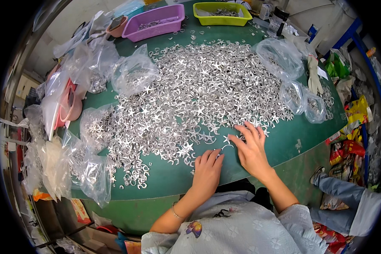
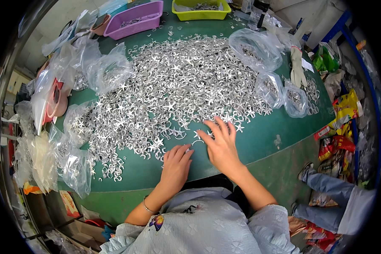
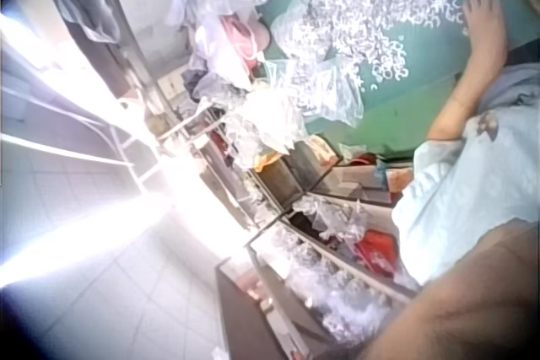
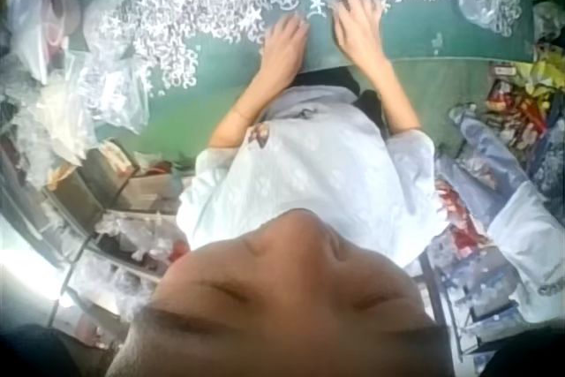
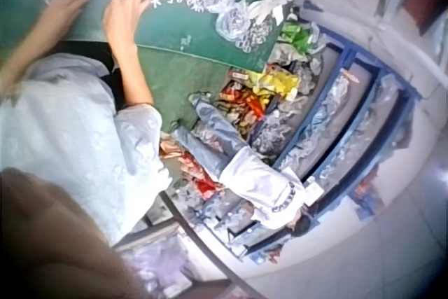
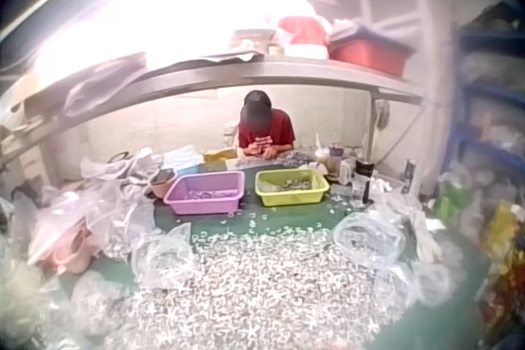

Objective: The person sorts through a pile of silver star-shaped and crescent moon-shaped decorative items by hand, picking up small groups of them, and placing them into small plastic bags.

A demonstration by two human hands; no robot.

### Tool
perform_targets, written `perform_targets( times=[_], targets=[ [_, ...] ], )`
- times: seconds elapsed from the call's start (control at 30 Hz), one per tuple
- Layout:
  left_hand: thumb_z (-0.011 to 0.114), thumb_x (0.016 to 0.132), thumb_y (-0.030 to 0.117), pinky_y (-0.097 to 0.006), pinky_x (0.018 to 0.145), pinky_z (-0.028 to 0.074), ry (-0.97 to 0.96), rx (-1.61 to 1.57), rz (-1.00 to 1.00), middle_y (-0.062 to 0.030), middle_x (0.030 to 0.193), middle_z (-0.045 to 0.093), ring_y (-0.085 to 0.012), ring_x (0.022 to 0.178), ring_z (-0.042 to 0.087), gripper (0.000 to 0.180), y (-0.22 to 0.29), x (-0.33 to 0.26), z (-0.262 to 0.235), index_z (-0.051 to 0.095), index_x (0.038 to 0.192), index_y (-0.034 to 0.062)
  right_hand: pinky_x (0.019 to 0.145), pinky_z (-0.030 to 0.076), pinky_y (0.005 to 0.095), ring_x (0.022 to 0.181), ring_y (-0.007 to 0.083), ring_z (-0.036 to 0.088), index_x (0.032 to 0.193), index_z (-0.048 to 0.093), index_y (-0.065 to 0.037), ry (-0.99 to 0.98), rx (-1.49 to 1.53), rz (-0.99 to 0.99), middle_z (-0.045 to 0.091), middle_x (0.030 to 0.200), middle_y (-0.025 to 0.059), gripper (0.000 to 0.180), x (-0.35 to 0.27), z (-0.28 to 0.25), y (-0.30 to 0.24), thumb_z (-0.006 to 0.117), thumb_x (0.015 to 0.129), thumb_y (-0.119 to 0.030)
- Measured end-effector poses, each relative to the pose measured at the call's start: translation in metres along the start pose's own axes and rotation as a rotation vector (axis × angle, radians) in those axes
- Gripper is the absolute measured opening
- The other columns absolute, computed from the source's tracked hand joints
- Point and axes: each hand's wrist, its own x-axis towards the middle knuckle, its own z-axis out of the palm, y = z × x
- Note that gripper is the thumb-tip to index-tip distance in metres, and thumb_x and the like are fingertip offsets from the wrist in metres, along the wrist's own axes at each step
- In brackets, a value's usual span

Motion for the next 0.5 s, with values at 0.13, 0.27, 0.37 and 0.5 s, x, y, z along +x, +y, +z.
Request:
perform_targets(
  times=[0.13, 0.27, 0.37, 0.5],
  targets=[
    [0.065, 0.078, 0.000, -0.041, 0.091, 0.040, 0.043, -0.070, -0.034, -0.0107, 0.116, 0.056, -0.0301, 0.110, 0.051, 0.035, 0.000, -0.007, -0.004, 0.059, 0.112, 0.0024, 0.105, 0.023, 0.0582, 0.128, 0.0350, 0.039, 0.100, 0.067, -0.010, 0.007, 0.000, -0.051, 0.051, 0.127, 0.0100, 0.023, 0.007, 0.009, 0.003, 0.067, 0.077, -0.008],
    [0.065, 0.077, -0.003, -0.039, 0.086, 0.043, 0.055, -0.170, -0.020, -0.0105, 0.111, 0.057, -0.0302, 0.105, 0.052, 0.033, -0.003, -0.014, -0.002, 0.060, 0.109, 0.0021, 0.104, 0.025, 0.0578, 0.127, 0.0343, 0.040, 0.102, 0.067, -0.010, 0.010, -0.005, -0.035, 0.051, 0.127, 0.0097, 0.023, 0.008, 0.005, 0.011, 0.069, 0.078, -0.010],
    [0.064, 0.077, -0.004, -0.039, 0.084, 0.043, 0.036, -0.187, 0.008, -0.0100, 0.110, 0.058, -0.0304, 0.103, 0.053, 0.033, 0.001, -0.017, 0.000, 0.061, 0.109, 0.0020, 0.104, 0.025, 0.0568, 0.126, 0.0348, 0.039, 0.106, 0.066, -0.010, 0.007, 0.021, -0.042, 0.051, 0.127, 0.0102, 0.028, 0.008, 0.009, 0.009, 0.070, 0.079, -0.012],
    [0.064, 0.077, -0.004, -0.039, 0.083, 0.043, 0.028, -0.179, 0.022, -0.0097, 0.110, 0.058, -0.0303, 0.103, 0.054, 0.034, 0.004, -0.016, -0.005, 0.061, 0.110, 0.0019, 0.104, 0.024, 0.0574, 0.128, 0.0350, 0.038, 0.106, 0.066, -0.009, -0.017, -0.020, -0.030, 0.050, 0.128, 0.0103, 0.028, 0.010, 0.012, 0.003, 0.071, 0.079, -0.014]
  ],
)
